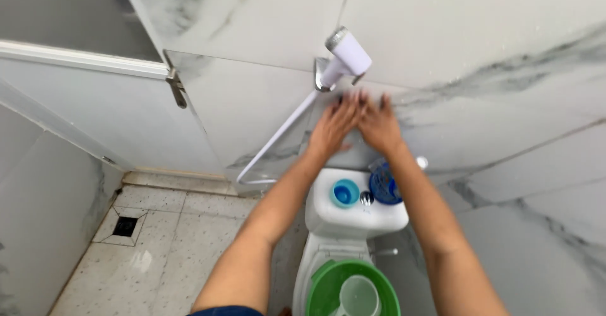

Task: The person scrubs the marble-patterned bathroom walls using a steel wool pad and water from a green bucket. They repeatedly wet the pad, scrub various wall sections including corners and fixtures, and rinse the pad in the bucket or sink.

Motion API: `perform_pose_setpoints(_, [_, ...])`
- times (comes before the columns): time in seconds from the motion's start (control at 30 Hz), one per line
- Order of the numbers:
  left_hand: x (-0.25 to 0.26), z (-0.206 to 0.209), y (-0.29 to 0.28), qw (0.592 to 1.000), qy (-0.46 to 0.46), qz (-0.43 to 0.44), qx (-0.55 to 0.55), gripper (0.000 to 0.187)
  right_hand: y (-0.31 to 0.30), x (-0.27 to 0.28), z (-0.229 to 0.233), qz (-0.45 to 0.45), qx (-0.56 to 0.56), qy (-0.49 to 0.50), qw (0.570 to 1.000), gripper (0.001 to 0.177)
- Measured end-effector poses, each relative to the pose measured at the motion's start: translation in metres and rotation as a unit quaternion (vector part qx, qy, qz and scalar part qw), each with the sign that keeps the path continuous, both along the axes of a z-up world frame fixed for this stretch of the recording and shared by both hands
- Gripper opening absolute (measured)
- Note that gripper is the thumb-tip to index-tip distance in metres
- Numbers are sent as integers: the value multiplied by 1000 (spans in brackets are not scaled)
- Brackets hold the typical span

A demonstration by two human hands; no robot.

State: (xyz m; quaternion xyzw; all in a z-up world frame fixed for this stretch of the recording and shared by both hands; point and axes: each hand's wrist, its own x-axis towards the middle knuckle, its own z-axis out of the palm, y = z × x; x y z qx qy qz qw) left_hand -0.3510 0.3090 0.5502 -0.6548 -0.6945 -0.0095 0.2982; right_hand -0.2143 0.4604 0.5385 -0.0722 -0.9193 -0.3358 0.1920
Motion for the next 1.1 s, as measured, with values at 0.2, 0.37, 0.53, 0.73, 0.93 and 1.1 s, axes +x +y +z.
perform_pose_setpoints(0.2, [70,95,39,995,-54,27,-78,133,83,60,47,-105,-60,22,992,68])
perform_pose_setpoints(0.37, [63,237,99,963,-13,-21,270,97,65,5,182,-107,27,126,986,56])
perform_pose_setpoints(0.53, [-55,232,56,969,118,-65,209,107,-24,-122,264,-76,53,154,984,44])
perform_pose_setpoints(0.73, [-220,261,-47,988,98,-51,111,120,-120,-230,320,-161,-36,79,983,31])
perform_pose_setpoints(0.93, [-210,236,-86,950,301,-70,36,131,-179,-228,195,-248,-300,187,902,86])
perform_pose_setpoints(1.1, [-178,224,-88,889,425,-125,-120,143,-187,-238,139,-179,-299,409,843,80])
